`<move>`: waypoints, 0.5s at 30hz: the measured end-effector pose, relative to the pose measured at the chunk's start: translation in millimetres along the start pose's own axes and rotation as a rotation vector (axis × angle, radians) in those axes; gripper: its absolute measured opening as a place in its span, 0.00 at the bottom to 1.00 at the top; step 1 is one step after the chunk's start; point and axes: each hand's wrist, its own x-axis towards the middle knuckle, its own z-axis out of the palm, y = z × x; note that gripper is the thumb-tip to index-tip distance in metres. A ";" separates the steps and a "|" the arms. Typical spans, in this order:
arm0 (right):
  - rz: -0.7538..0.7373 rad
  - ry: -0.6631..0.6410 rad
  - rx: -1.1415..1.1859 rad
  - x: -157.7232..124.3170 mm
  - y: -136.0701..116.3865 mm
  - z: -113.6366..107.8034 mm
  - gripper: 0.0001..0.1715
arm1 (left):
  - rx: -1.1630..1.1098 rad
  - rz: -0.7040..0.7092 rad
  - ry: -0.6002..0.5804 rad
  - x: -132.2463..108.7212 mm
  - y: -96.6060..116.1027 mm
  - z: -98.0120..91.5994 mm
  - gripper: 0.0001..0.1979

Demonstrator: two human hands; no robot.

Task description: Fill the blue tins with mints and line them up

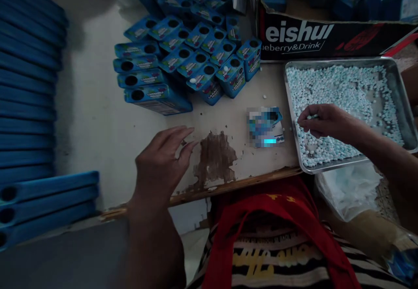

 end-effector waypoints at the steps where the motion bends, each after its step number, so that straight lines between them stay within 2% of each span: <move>1: -0.047 -0.021 -0.118 2.5 -11.4 -0.9 0.09 | -0.008 0.016 -0.013 2.0 -0.3 1.4 0.14; 3: -0.122 -0.084 -0.241 8.3 -32.3 -0.9 0.06 | -0.017 0.049 -0.038 7.3 -0.7 4.5 0.15; 7: -0.187 -0.213 -0.237 17.4 -60.6 3.7 0.03 | -0.014 0.104 -0.082 19.3 1.2 10.5 0.21; 9: -0.219 -0.160 -0.329 17.9 -68.9 8.0 0.01 | -0.021 0.135 -0.095 23.3 2.4 13.9 0.21; 12: -0.339 -0.025 -0.587 16.0 -77.2 17.7 0.08 | -0.042 0.172 -0.102 24.8 2.5 20.4 0.19; 15: -0.460 -0.020 -0.826 16.1 -81.6 29.4 0.14 | -0.081 0.175 -0.112 22.3 1.3 25.8 0.17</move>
